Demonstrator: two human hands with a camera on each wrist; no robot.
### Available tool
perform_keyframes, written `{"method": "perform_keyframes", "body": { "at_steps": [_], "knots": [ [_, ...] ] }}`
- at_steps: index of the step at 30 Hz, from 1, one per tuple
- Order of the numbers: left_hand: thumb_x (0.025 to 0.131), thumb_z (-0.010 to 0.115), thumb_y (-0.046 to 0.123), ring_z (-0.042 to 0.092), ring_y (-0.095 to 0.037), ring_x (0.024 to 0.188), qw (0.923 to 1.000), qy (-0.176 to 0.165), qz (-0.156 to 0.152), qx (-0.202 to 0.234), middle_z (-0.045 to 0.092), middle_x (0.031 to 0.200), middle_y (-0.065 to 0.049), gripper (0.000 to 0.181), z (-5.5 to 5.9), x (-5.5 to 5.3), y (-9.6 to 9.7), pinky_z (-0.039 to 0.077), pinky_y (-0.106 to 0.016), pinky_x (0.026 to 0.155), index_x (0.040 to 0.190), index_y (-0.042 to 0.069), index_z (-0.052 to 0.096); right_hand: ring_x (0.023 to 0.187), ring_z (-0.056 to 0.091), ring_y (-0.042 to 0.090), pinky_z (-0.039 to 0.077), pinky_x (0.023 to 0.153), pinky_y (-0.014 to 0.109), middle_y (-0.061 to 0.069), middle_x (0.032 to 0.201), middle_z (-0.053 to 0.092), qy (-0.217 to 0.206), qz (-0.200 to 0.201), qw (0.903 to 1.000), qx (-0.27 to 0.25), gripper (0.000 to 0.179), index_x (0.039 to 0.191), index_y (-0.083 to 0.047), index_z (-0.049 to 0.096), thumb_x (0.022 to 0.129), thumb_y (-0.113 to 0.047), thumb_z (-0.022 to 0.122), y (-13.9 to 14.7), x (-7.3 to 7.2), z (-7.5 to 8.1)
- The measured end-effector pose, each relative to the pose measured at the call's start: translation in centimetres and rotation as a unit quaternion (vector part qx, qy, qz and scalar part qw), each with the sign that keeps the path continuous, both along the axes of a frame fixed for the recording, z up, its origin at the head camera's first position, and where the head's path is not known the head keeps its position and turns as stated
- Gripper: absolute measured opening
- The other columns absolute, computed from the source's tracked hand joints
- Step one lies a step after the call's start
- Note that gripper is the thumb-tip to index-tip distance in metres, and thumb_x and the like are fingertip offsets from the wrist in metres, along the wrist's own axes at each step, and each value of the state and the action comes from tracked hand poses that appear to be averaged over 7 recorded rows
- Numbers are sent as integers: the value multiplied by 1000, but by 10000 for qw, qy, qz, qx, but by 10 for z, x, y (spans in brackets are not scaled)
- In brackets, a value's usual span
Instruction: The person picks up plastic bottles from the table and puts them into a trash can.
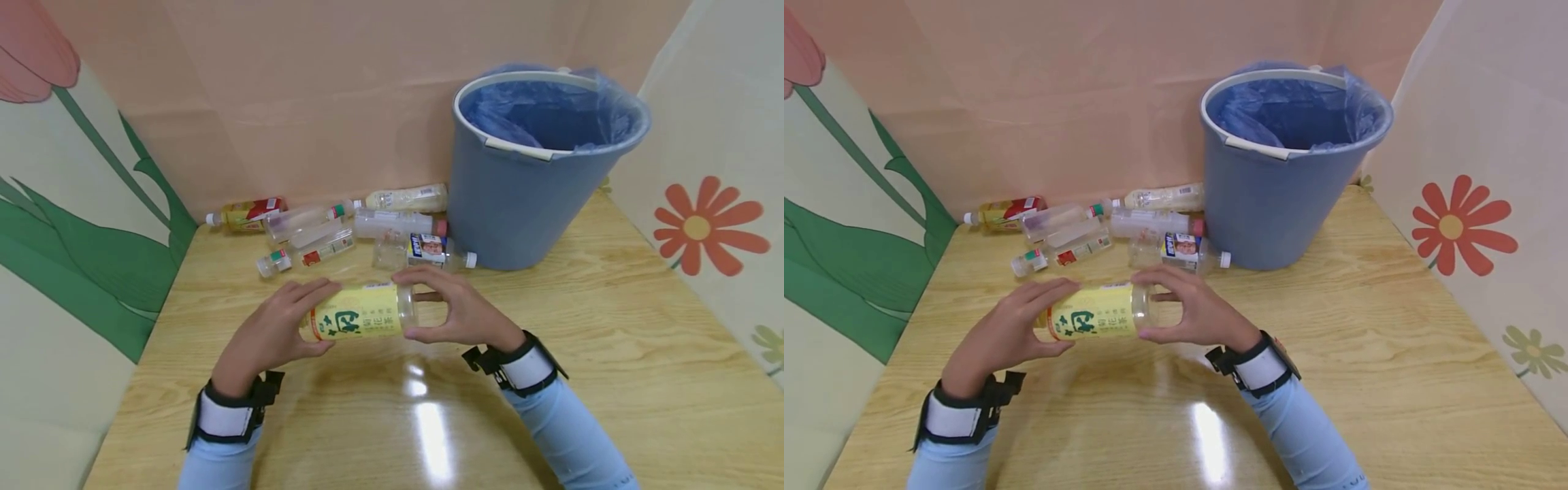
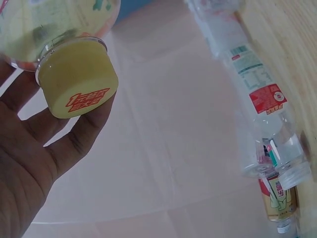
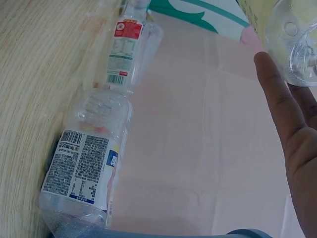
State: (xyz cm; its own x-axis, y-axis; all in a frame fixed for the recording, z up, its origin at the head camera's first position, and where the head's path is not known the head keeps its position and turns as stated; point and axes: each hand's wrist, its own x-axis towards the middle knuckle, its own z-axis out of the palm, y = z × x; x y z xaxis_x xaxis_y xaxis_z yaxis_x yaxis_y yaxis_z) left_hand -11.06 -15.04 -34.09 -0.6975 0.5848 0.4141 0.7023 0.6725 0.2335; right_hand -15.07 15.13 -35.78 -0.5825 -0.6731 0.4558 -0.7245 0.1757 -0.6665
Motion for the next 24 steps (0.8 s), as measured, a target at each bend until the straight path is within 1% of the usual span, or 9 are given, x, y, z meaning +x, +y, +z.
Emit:
{"method": "perform_keyframes", "body": {
  "at_steps": [4,8,11,14,20,24],
  "knots": [
    [62,85,32,57,-32,106,10000,-34,10,25,62,125,-16,79,0,-2,1,57,-51,82,131,10,53,124,45,28,56,89,40,20,133,51,-27,11,10000,-35,69,129,0,50,68,-12,82,-1,-2,-1],
    [62,85,32,58,-32,107,9999,-114,70,30,63,125,-16,78,-2,-3,2,57,-51,83,131,10,54,125,45,28,56,88,38,20,132,53,131,-81,9999,-4,68,128,0,52,68,-13,82,-2,-4,-2],
    [63,85,33,57,-31,109,9998,-165,147,11,62,126,-15,78,-4,-5,3,56,-50,86,131,10,53,126,44,28,56,88,36,20,132,53,265,-201,9994,42,68,127,0,52,68,-14,82,-3,-5,-3],
    [64,84,34,57,-29,111,9997,-126,217,-40,61,128,-14,81,-7,-8,4,54,-49,90,134,12,51,125,45,28,56,88,35,20,132,53,303,-301,9991,28,68,127,0,52,68,-12,81,-3,-6,-2],
    [66,83,35,55,-29,113,9996,28,256,-116,57,131,-14,84,-13,-12,8,52,-51,93,137,12,46,118,51,27,56,87,36,20,130,54,210,-376,9991,-45,66,127,0,52,68,-8,80,-1,-7,-1],
    [65,83,37,55,-30,113,9994,13,330,-78,57,131,-15,84,-14,-14,9,52,-51,92,137,12,46,119,50,26,55,89,37,20,132,52,105,-452,9989,8,66,129,-2,51,70,-9,80,2,-7,0]
  ]
}}
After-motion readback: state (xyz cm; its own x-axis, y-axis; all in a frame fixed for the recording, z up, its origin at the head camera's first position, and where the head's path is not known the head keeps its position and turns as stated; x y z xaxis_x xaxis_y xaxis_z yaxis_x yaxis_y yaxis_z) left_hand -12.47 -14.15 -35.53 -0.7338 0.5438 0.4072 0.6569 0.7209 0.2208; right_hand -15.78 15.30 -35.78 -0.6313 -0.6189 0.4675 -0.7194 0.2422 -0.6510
